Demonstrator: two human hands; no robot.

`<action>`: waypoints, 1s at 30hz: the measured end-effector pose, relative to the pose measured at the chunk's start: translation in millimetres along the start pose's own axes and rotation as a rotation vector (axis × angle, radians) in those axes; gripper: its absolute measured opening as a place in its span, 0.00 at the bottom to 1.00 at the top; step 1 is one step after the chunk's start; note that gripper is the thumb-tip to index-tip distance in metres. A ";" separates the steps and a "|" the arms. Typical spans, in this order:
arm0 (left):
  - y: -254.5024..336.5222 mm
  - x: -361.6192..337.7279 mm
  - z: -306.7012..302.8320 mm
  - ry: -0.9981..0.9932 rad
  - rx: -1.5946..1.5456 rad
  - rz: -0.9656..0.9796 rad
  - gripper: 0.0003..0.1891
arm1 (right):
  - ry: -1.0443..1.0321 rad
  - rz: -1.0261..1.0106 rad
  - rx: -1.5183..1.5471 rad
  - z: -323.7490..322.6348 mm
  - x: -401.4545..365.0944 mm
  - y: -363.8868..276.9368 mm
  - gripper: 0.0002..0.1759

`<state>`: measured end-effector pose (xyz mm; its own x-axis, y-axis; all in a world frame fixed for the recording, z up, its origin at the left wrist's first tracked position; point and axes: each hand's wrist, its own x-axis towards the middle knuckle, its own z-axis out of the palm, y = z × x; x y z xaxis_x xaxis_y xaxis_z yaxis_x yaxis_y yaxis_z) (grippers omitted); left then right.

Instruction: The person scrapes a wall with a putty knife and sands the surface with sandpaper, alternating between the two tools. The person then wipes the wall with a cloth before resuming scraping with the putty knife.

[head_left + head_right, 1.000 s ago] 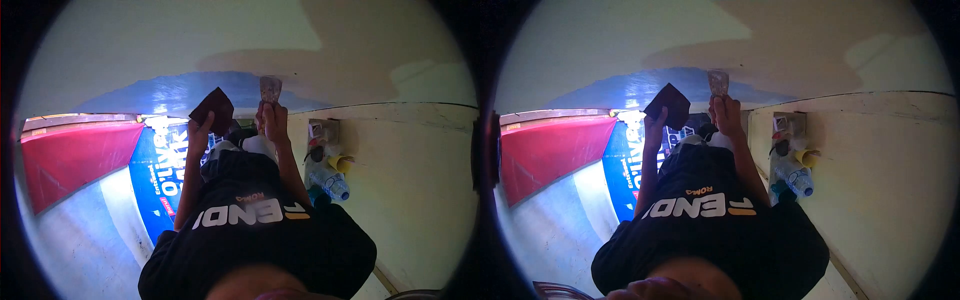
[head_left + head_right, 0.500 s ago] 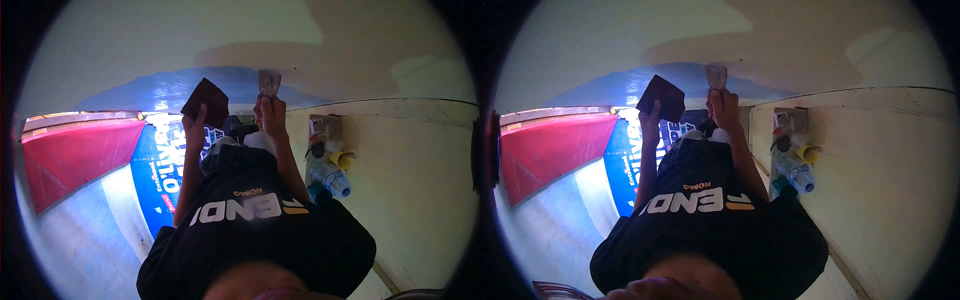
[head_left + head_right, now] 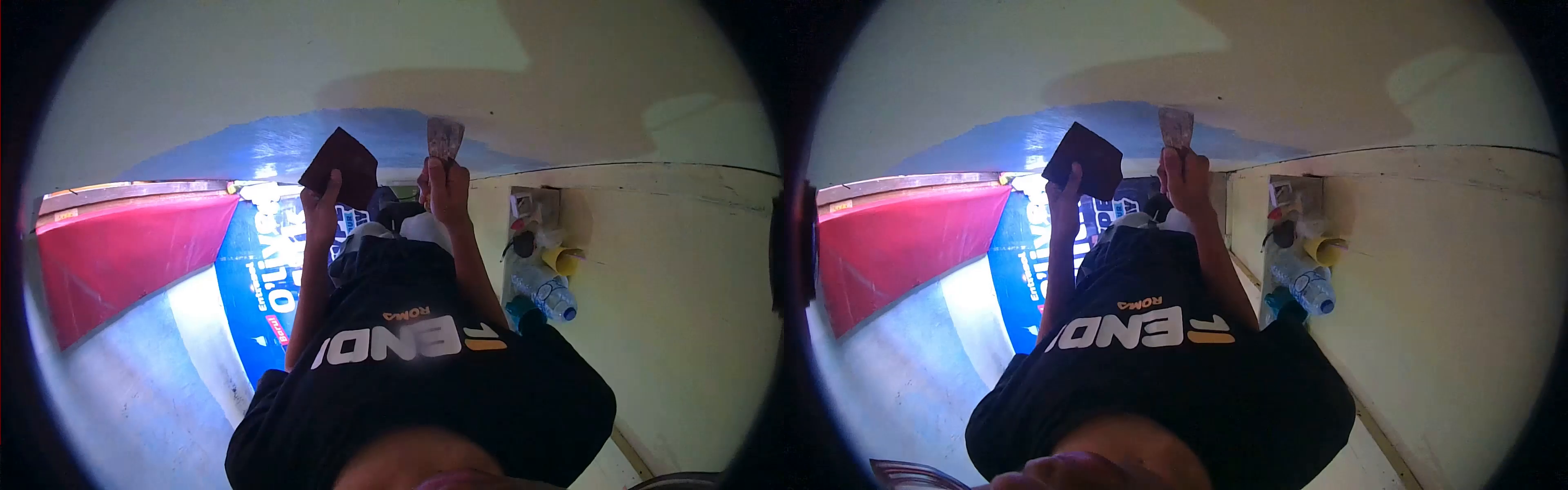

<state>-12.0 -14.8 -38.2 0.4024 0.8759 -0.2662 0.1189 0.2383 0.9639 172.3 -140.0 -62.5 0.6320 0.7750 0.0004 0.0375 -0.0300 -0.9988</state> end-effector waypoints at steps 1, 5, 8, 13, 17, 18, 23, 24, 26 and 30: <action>3.2 0.4 2.9 0.006 -0.012 0.028 0.18 | 0.007 0.008 -0.021 -1.5 5.6 3.0 0.22; 4.3 8.2 3.2 0.033 -0.052 0.034 0.16 | 0.010 -0.011 0.042 0.4 5.3 1.9 0.22; -3.7 7.8 0.5 -0.006 -0.095 0.026 0.16 | 0.010 -0.023 0.060 3.6 4.3 -7.9 0.23; -1.0 9.9 1.0 -0.035 -0.054 0.045 0.16 | 0.024 -0.009 0.057 5.8 2.7 -12.8 0.23; 1.5 8.0 8.7 -0.053 -0.093 0.093 0.16 | 0.020 0.003 0.076 2.6 3.8 -4.6 0.24; 2.9 8.6 10.1 -0.035 -0.090 0.119 0.16 | -0.003 -0.007 0.065 1.0 5.2 -5.2 0.24; 2.1 9.3 8.1 -0.075 -0.114 0.079 0.16 | 0.012 0.024 0.041 0.5 -0.9 -9.7 0.25; 4.9 11.5 9.7 -0.068 -0.117 0.082 0.16 | 0.003 0.013 0.018 -1.4 -0.3 -9.6 0.25; 0.9 18.2 8.6 -0.088 -0.088 0.085 0.16 | 0.004 -0.006 0.025 -1.9 7.3 -9.2 0.24; 10.4 12.6 11.3 -0.115 -0.022 0.071 0.16 | -0.008 0.001 -0.003 -2.9 1.6 -4.0 0.25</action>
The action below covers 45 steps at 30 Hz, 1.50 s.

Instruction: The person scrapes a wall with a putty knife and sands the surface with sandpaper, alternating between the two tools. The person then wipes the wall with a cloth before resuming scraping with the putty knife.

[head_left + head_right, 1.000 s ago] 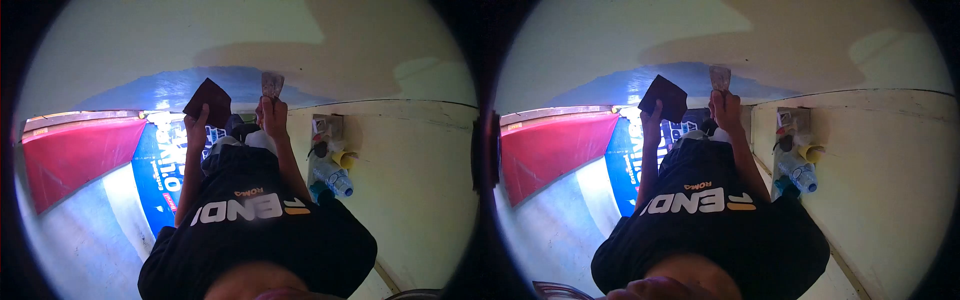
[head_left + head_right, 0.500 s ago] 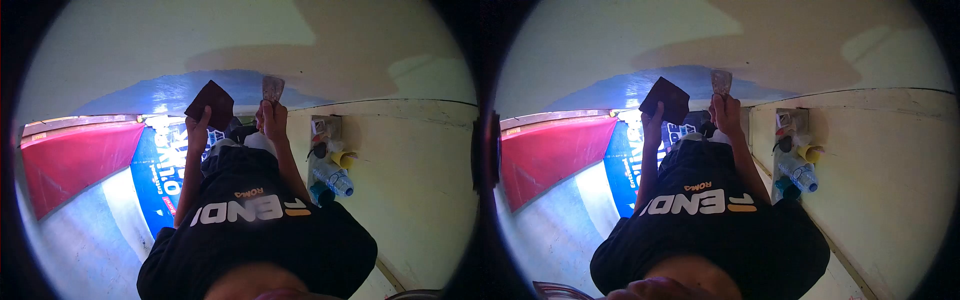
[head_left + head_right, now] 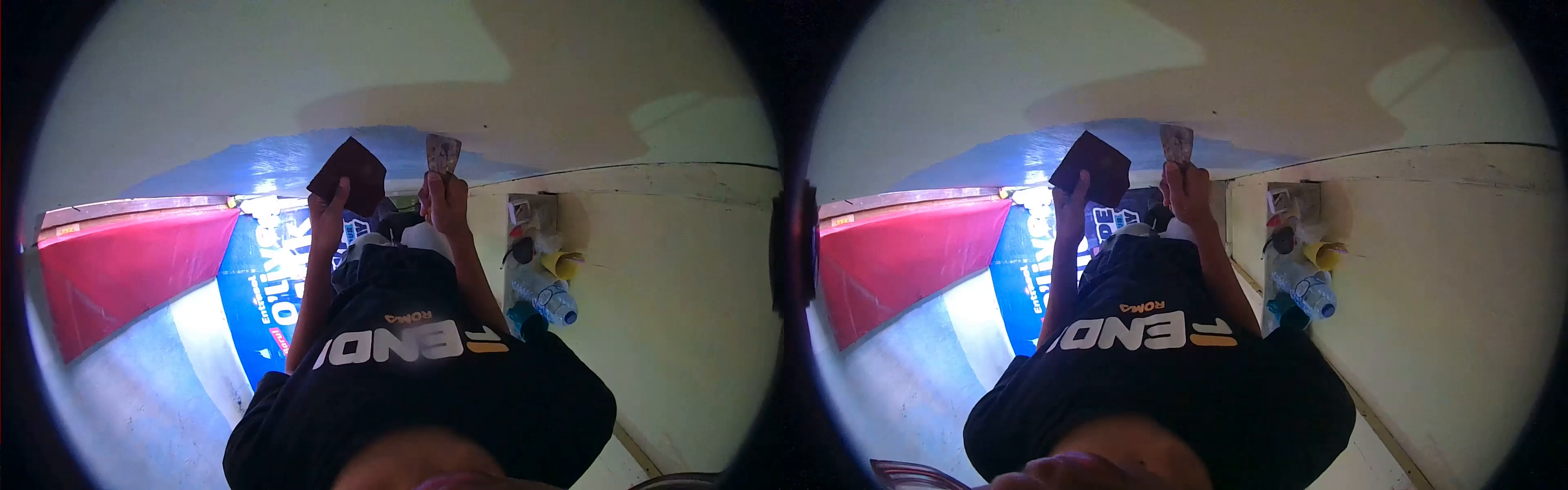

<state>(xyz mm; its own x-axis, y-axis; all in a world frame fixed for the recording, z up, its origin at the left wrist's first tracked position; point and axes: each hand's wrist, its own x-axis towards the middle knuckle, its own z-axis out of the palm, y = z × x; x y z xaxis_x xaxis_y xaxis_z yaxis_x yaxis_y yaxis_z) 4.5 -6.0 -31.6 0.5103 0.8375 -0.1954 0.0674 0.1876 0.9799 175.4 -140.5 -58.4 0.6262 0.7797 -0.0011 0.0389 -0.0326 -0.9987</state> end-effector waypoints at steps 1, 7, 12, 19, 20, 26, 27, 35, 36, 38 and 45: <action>-0.1 1.5 0.8 0.000 -0.015 0.014 0.16 | -0.020 -0.016 -0.043 -1.2 4.5 0.1 0.25; -7.9 4.7 3.9 0.021 -0.041 -0.029 0.16 | -0.027 0.003 0.086 -1.8 4.7 -4.7 0.25; -8.1 4.1 3.9 0.073 -0.001 0.022 0.17 | -0.037 -0.026 0.017 -0.5 9.2 -12.8 0.23; -7.5 2.7 0.3 0.022 0.012 0.040 0.16 | -0.023 0.034 0.047 -4.1 0.2 -1.6 0.24; -6.6 2.3 0.7 0.018 -0.032 0.016 0.16 | -0.025 0.028 0.038 -3.4 -1.7 -3.1 0.24; -10.0 5.1 3.7 0.019 -0.095 0.021 0.16 | -0.026 0.008 -0.034 -6.2 5.7 5.2 0.24; -8.7 6.7 6.5 0.027 -0.091 0.026 0.16 | -0.043 -0.016 -0.035 -7.4 7.5 0.4 0.24; -9.9 2.9 3.7 0.026 -0.119 0.024 0.16 | -0.007 -0.019 0.034 -1.7 4.6 -0.9 0.24; -12.6 -0.3 1.4 0.021 -0.123 0.005 0.16 | -0.008 -0.007 0.038 -0.2 2.4 -4.8 0.24; -15.1 1.0 -1.2 0.000 -0.137 -0.020 0.16 | -0.004 0.003 0.051 -2.3 -0.5 -1.3 0.23; -14.4 -1.0 -1.5 0.011 -0.106 -0.044 0.17 | -0.051 0.019 0.062 -0.8 -0.4 -6.9 0.23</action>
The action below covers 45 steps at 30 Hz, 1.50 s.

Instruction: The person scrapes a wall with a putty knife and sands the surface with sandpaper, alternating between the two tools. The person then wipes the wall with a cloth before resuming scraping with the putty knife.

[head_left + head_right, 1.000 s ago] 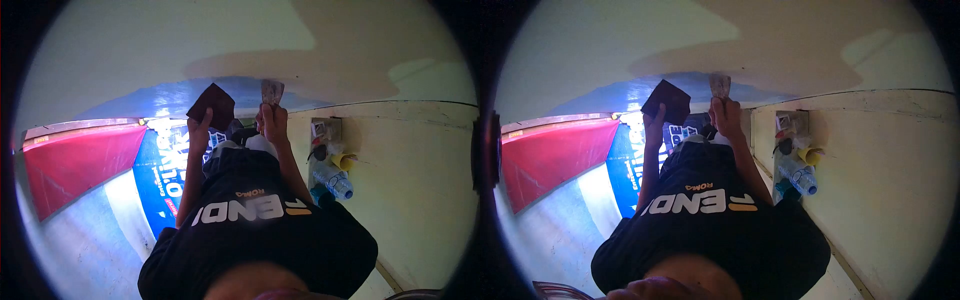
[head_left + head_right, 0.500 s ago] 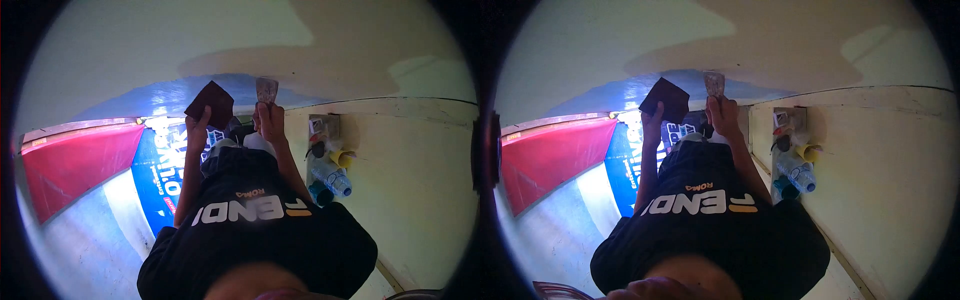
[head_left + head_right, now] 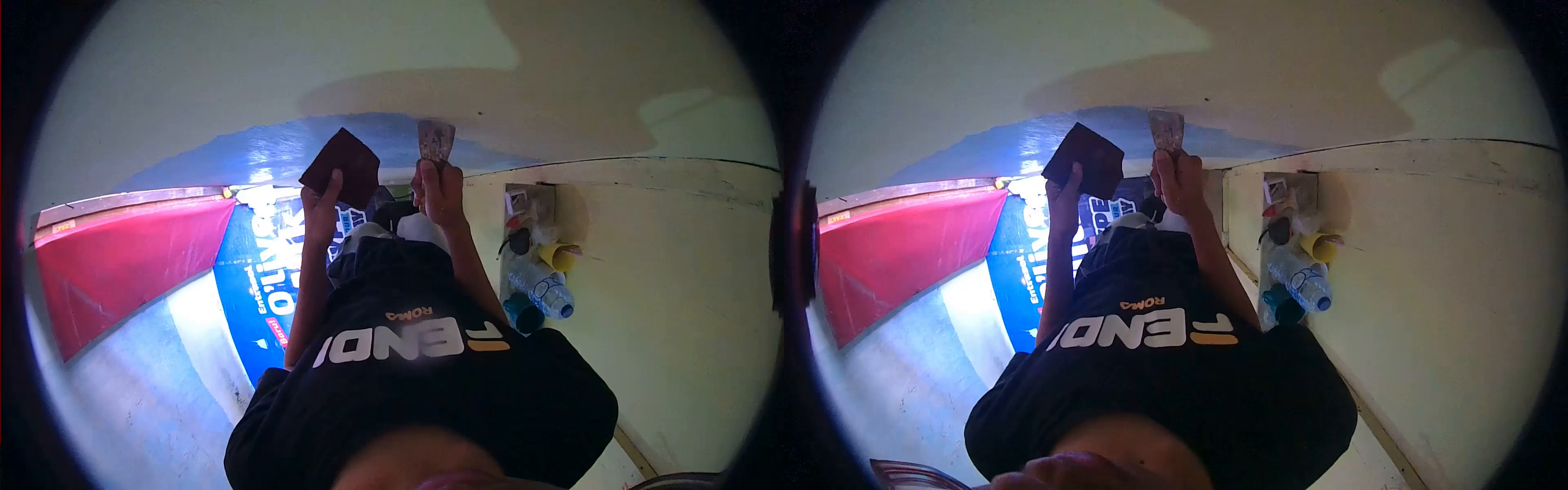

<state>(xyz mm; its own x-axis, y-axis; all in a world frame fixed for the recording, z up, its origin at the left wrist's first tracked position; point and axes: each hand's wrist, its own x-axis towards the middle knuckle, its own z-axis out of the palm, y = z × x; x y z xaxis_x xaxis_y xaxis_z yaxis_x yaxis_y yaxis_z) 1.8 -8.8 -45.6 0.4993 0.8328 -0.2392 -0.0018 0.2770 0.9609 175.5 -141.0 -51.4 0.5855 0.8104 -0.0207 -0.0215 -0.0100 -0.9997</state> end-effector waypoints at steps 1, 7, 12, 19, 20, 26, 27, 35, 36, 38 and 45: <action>0.8 0.1 1.4 0.004 0.006 0.012 0.17 | -0.008 -0.007 0.009 -0.1 5.0 1.2 0.23; -2.6 0.4 -3.6 -0.019 0.008 0.006 0.17 | 0.035 -0.038 -0.018 2.5 0.8 -3.3 0.25; -0.3 0.9 -4.1 0.027 0.056 0.041 0.17 | 0.023 -0.057 -0.042 3.4 6.6 -5.5 0.26; -2.5 -0.5 -1.8 0.060 0.008 0.037 0.17 | 0.039 -0.030 -0.084 -0.6 6.3 0.7 0.25; -9.0 1.5 -7.0 0.062 0.048 0.012 0.17 | 0.041 -0.036 -0.076 1.2 3.8 -1.5 0.25; -5.4 -0.7 -3.6 0.058 0.057 0.013 0.17 | 0.061 -0.015 -0.054 -3.2 2.1 7.9 0.24; -2.4 -0.4 -1.4 0.070 0.069 0.042 0.17 | 0.045 -0.003 -0.030 -0.4 5.5 2.5 0.23; 3.2 1.5 4.0 0.037 0.086 0.023 0.17 | 0.025 -0.102 -0.085 5.5 6.0 -8.4 0.25; -0.2 -1.1 2.6 0.021 0.089 -0.003 0.17 | 0.026 -0.097 -0.087 5.6 3.8 -9.5 0.25; -4.5 2.0 -3.2 -0.011 0.097 -0.034 0.17 | 0.024 -0.108 -0.085 5.6 9.0 -10.5 0.25; -3.8 0.6 -12.3 0.005 0.119 -0.036 0.18 | 0.054 0.015 -0.005 6.9 -3.9 -7.6 0.26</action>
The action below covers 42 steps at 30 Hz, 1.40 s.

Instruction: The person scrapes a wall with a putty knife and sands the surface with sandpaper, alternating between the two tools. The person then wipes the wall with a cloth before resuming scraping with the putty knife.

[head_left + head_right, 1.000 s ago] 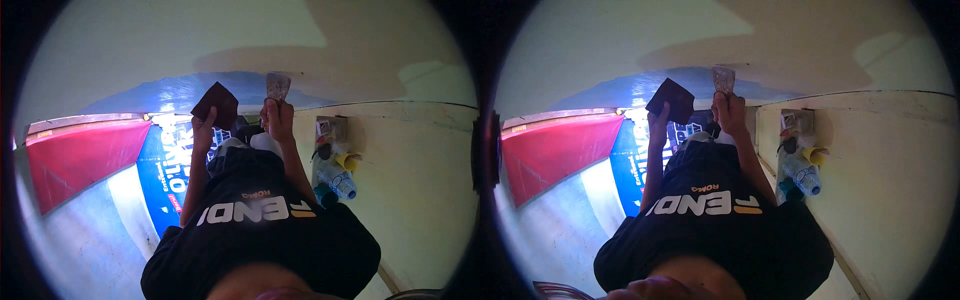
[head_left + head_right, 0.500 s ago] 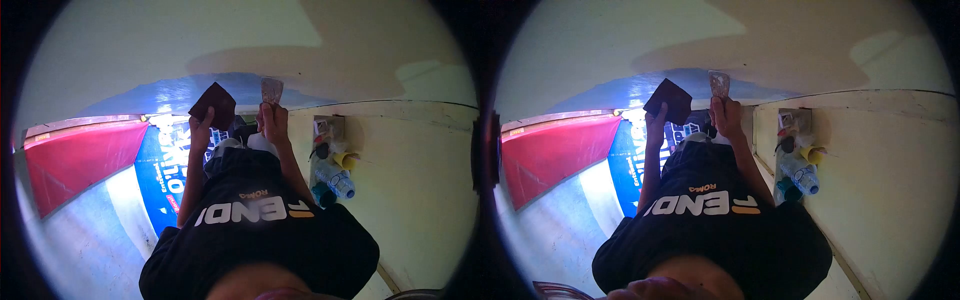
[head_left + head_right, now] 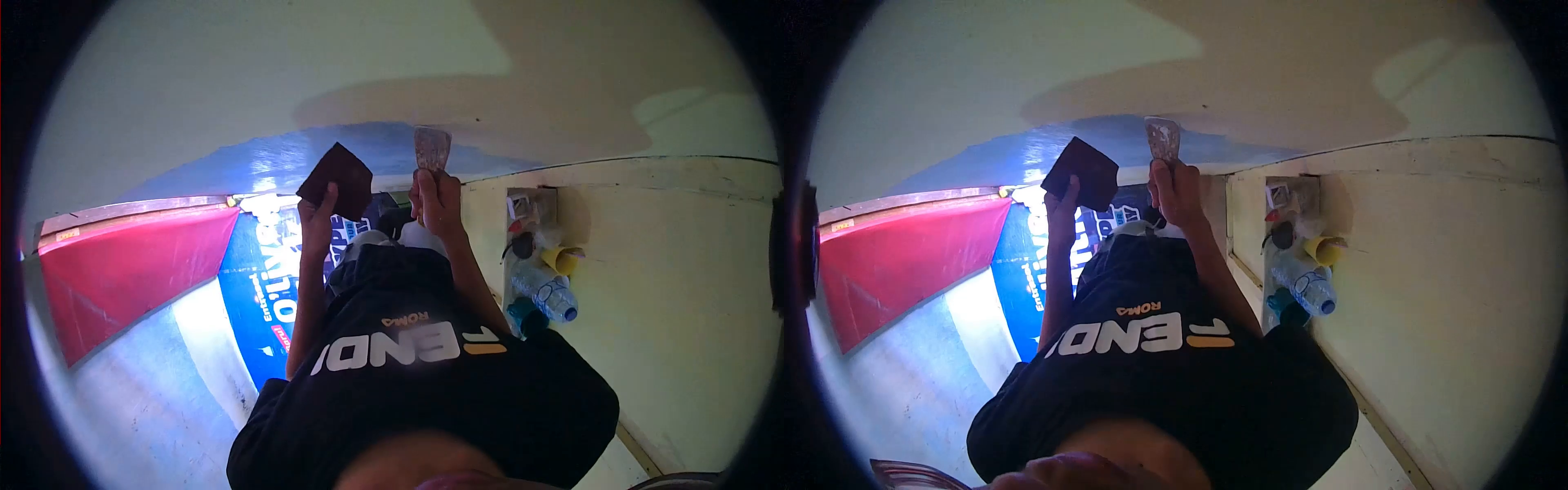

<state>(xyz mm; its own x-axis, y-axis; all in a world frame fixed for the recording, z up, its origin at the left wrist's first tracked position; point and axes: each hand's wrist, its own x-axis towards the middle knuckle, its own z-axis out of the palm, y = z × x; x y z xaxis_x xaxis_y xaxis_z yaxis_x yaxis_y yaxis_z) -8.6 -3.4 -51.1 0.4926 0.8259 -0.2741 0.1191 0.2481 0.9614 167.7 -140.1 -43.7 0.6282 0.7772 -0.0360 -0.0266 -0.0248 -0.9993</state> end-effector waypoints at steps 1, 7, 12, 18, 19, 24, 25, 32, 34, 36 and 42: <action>6.0 -2.9 3.6 -0.010 -0.064 0.024 0.19 | 0.014 0.001 -0.006 -2.4 1.5 9.6 0.25; 3.0 -5.2 1.1 0.011 -0.034 0.039 0.19 | -0.015 -0.010 0.022 2.6 3.4 4.4 0.25; 7.9 -4.2 4.5 0.003 -0.034 0.076 0.19 | -0.019 -0.020 0.011 5.6 7.4 4.9 0.25; 8.3 0.0 3.4 0.012 -0.034 0.049 0.18 | 0.009 -0.011 0.063 6.5 6.5 0.9 0.24; 7.1 -1.0 3.0 0.021 -0.015 0.052 0.18 | -0.012 -0.028 0.060 6.6 8.2 -4.8 0.24; 10.4 -5.8 3.9 0.036 0.011 0.018 0.18 | -0.004 0.018 0.047 4.0 5.9 5.0 0.24; 9.2 -6.7 2.8 0.033 0.007 0.049 0.18 | -0.001 0.025 0.054 3.0 4.6 4.3 0.24; 2.4 -7.0 0.5 0.024 0.022 0.074 0.19 | 0.007 -0.052 0.046 3.5 8.9 4.5 0.23; -0.5 -9.8 0.9 0.039 -0.048 0.085 0.19 | 0.003 -0.037 0.057 5.7 7.7 0.6 0.23; -7.6 -9.0 -4.3 0.015 -0.066 0.049 0.19 | 0.002 -0.019 0.048 6.0 3.0 -0.5 0.23; -3.4 -10.3 -1.2 0.028 -0.115 0.081 0.18 | -0.005 -0.035 0.048 3.8 10.9 10.2 0.23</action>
<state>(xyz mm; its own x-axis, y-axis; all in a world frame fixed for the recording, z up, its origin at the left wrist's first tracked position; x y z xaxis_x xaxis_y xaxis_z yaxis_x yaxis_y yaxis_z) -15.1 -12.2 -51.5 0.4720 0.8590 -0.1982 -0.0205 0.2355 0.9717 171.4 -129.5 -54.2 0.6251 0.7805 -0.0012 -0.0423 0.0324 -0.9986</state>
